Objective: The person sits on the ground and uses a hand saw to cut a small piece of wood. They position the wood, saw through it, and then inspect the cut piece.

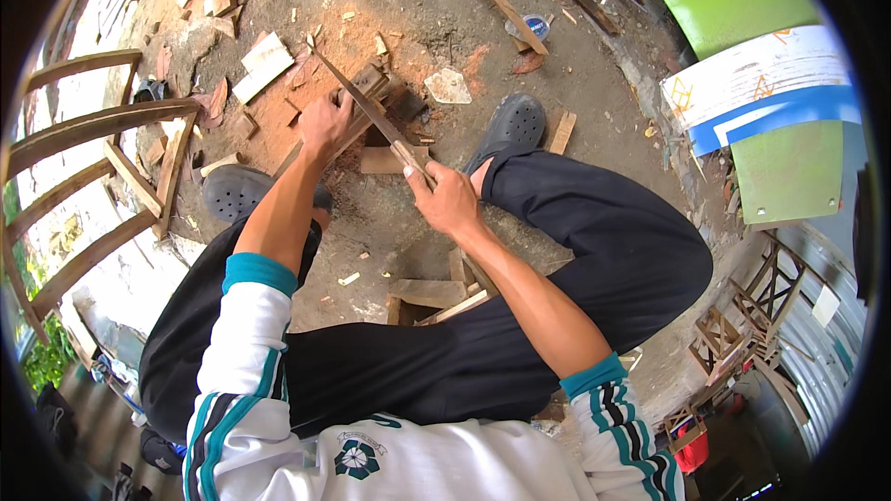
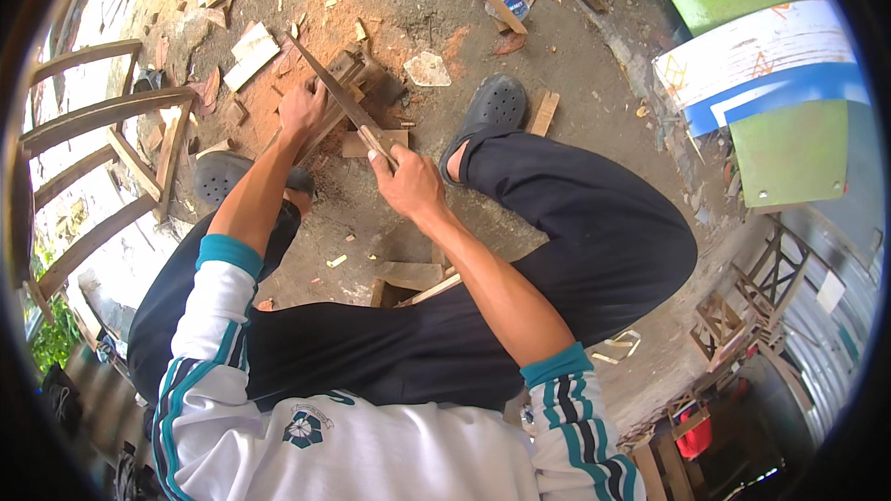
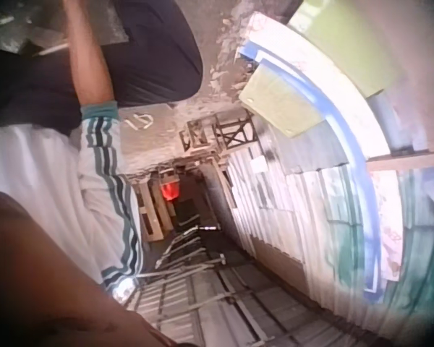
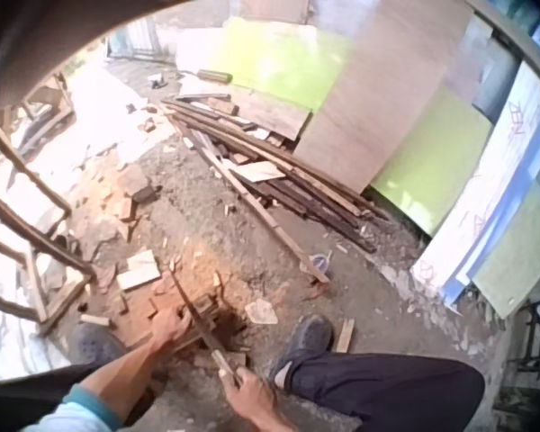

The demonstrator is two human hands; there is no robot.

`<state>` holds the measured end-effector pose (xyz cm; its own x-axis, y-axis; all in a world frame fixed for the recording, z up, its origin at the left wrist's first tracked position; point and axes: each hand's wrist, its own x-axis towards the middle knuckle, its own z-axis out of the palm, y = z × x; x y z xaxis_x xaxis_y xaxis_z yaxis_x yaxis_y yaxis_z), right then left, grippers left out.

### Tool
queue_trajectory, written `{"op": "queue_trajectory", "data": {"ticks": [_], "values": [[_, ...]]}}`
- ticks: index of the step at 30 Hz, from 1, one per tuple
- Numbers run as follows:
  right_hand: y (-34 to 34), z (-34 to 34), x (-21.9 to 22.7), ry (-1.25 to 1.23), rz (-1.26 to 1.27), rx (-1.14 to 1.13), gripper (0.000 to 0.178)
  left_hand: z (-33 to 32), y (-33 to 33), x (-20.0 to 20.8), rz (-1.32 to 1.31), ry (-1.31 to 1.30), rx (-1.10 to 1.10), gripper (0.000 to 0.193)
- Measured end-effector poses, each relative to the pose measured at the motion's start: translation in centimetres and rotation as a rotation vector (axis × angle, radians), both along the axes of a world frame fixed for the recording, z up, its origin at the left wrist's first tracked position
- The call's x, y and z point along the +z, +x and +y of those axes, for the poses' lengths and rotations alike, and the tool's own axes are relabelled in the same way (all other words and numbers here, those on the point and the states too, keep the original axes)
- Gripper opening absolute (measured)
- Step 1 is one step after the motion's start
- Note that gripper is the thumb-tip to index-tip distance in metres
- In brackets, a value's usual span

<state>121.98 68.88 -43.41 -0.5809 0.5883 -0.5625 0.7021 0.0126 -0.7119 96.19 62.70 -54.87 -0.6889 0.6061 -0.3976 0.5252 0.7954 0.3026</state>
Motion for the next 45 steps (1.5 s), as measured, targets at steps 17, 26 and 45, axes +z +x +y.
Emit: {"op": "queue_trajectory", "data": {"ticks": [17,26,45], "values": [[0.9,-0.2,-1.5,-0.004,0.086,-0.09,0.044,0.0,0.4,-0.7,0.043,-0.034,0.066,0.07],[2.9,0.0,-0.9,-0.006,0.073,-0.068,0.045,-0.1,0.2,-1.0,0.054,-0.038,0.035,0.063],[-2.3,1.3,-4.3,0.087,0.105,-0.036,0.046,1.7,0.8,2.1,-0.068,-0.12,0.037,0.061]]}}
